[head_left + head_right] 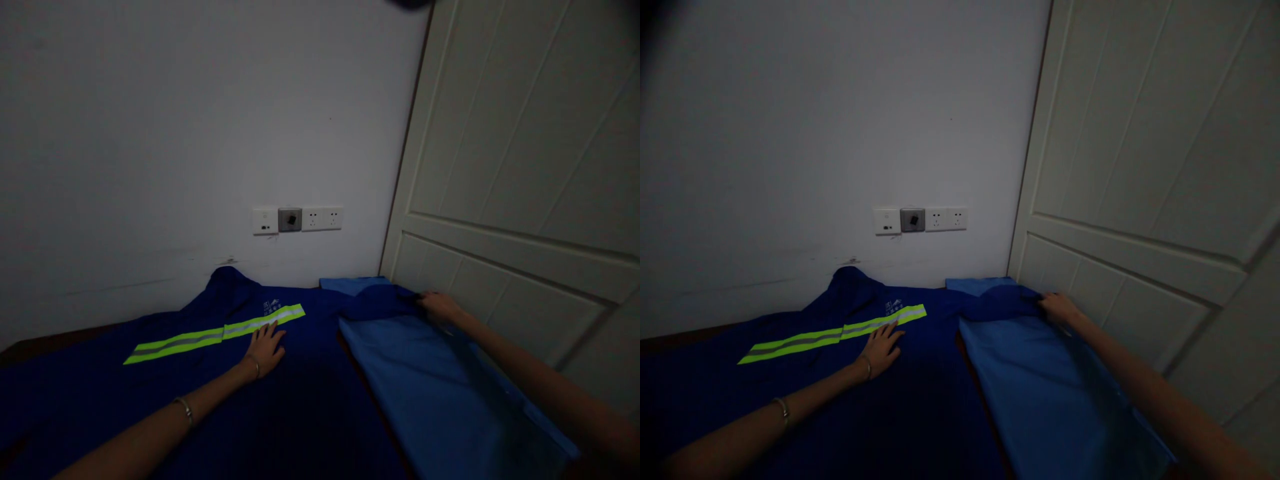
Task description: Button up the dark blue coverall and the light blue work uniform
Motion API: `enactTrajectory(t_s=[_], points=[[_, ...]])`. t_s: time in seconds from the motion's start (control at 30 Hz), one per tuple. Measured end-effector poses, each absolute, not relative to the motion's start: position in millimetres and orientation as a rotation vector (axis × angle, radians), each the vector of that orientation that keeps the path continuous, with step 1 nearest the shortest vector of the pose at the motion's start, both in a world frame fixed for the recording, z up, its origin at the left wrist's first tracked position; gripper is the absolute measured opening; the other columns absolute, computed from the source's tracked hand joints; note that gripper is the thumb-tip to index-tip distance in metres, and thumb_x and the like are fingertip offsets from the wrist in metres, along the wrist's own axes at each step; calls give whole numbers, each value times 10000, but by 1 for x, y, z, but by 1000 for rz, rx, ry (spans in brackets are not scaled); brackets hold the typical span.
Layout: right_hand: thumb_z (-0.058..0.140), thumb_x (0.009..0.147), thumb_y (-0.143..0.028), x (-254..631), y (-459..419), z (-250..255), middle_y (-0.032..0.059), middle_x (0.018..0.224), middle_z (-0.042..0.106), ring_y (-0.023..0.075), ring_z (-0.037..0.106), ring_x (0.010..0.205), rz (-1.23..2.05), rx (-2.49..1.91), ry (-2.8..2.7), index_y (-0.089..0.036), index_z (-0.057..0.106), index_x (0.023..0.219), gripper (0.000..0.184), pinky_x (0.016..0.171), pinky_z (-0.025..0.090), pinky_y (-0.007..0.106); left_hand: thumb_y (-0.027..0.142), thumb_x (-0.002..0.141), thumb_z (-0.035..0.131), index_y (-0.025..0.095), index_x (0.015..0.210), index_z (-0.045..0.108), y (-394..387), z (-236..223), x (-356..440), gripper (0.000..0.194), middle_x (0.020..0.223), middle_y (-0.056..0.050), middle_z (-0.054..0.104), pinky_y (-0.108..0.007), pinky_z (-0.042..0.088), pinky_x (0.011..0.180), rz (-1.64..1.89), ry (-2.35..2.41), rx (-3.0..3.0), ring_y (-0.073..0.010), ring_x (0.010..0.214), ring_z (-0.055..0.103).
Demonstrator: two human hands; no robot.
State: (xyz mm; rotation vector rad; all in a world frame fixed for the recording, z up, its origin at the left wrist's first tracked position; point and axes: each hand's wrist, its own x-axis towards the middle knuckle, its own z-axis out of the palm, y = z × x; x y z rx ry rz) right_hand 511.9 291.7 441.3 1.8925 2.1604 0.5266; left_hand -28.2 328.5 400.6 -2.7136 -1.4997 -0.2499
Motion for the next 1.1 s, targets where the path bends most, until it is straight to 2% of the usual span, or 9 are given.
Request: enactTrajectory(t_s=[0.13,0.33,0.43,0.53,0.63,0.7,0.8,0.9,1.1], points=[[431,744,-120,495,306,461,169,1127,524,262,493,1040,612,1970,2209,-137,538,1109,381,808,406,348,241,800,388,191,1183,495,334,417,11,400,1371,-87,339,-406,196,1043,-383,-1336,-2759,-243,1255,289],[551,721,-262,474,331,447,203,1192,492,276,511,1058,320,2207,2064,-83,275,1321,684,822,419,354,387,855,323,162,1346,293,351,421,78,542,1442,-116,191,-429,186,1051,-319,-1213,-2912,-271,1309,187],[484,774,-184,470,335,442,211,1101,555,264,565,981,290,2301,1980,-77,398,1231,476,775,435,336,482,872,239,175,1377,225,363,416,96,592,1447,-119,172,-482,187,1036,-286,-1307,-2908,-295,1313,166],[377,831,-137,472,337,455,200,987,608,244,603,883,328,2350,1949,-89,545,1017,255,726,442,313,470,894,151,229,1347,307,378,414,103,536,1433,-84,234,-497,210,1022,-284,-1377,-2925,-279,1308,196],[285,880,-169,476,338,483,214,950,609,246,607,859,450,2465,1877,-66,517,1027,293,701,443,316,372,917,80,247,1253,457,393,413,105,520,1385,-42,348,-430,222,1039,-342,-1433,-2971,-218,1298,247],[214,899,-177,480,339,509,239,964,589,254,603,866,566,2550,1814,-39,463,1085,341,692,443,323,349,920,67,239,1248,465,400,409,104,527,1373,-36,368,-368,222,1049,-452,-1476,-2976,-181,1292,265],[161,890,-138,486,339,552,262,998,553,282,599,862,782,2624,1724,-35,415,1125,361,675,444,358,401,916,126,199,1355,298,403,399,101,513,1406,-83,300,-361,216,1047,-575,-1574,-2889,-193,1303,240],[188,885,-141,491,337,594,251,987,545,296,600,825,1055,2515,1695,-63,422,1114,336,647,446,389,525,879,167,181,1400,145,399,391,101,624,1440,-134,179,-448,188,1036,-491,-1631,-2808,-276,1321,154],[196,891,-127,503,333,637,212,914,553,283,599,759,1271,2275,1708,-56,464,1059,324,613,432,381,613,835,100,256,1403,36,389,393,102,674,1465,-116,48,-572,170,985,-348,-1670,-2748,-352,1318,69]])
